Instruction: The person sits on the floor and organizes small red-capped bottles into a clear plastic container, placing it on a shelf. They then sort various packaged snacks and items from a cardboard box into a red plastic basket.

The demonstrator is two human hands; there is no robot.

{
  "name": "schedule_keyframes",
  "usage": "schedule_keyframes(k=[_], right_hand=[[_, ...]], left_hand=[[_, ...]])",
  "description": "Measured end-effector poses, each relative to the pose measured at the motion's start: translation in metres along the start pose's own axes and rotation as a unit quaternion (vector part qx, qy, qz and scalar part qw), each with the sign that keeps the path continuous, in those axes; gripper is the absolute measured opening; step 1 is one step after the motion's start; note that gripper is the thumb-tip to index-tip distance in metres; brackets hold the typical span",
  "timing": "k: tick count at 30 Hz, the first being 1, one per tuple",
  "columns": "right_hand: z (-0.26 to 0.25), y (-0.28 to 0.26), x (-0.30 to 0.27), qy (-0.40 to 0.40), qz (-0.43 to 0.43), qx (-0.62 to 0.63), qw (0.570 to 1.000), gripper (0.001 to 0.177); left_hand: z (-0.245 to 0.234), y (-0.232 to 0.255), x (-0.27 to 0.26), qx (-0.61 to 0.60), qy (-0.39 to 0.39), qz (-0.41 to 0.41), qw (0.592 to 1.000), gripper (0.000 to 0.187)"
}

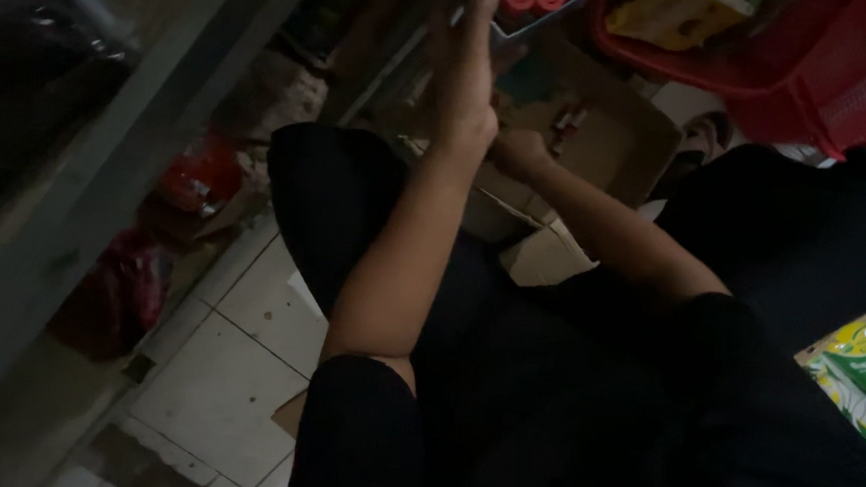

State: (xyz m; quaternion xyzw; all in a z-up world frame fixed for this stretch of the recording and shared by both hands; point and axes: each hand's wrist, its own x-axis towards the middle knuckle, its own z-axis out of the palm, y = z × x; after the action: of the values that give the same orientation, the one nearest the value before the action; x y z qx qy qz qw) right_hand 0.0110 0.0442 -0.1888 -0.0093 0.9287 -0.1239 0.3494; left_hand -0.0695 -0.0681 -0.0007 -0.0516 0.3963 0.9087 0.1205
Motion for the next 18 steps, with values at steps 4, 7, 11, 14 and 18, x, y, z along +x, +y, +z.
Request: schedule_keyframes(k=[4,7,11,14,18], right_hand=[[-0.007,-0.025,0.023,0.000,-0.041,-0.116,0.992,0.067],[-0.013,-0.006,0.027,0.021,-0.054,-0.212,0.975,0.062],[-0.022,0.037,0.005,0.064,-0.071,-0.357,0.929,0.057],[-0.049,0.071,-0.020,0.041,-0.067,-0.391,0.917,0.054],[-0.082,0.088,-0.060,0.124,-0.087,-0.334,0.930,0.047]], left_hand=[[0.003,0.000,0.004,-0.018,0.010,0.016,1.000,0.090],[0.006,0.005,0.000,-0.003,0.019,0.025,1.000,0.094],[0.009,0.022,-0.003,0.017,0.009,0.019,1.000,0.096],[0.012,0.031,-0.005,0.030,0.026,0.017,0.999,0.098],[0.014,0.036,-0.011,0.040,-0.005,0.021,0.999,0.098]])
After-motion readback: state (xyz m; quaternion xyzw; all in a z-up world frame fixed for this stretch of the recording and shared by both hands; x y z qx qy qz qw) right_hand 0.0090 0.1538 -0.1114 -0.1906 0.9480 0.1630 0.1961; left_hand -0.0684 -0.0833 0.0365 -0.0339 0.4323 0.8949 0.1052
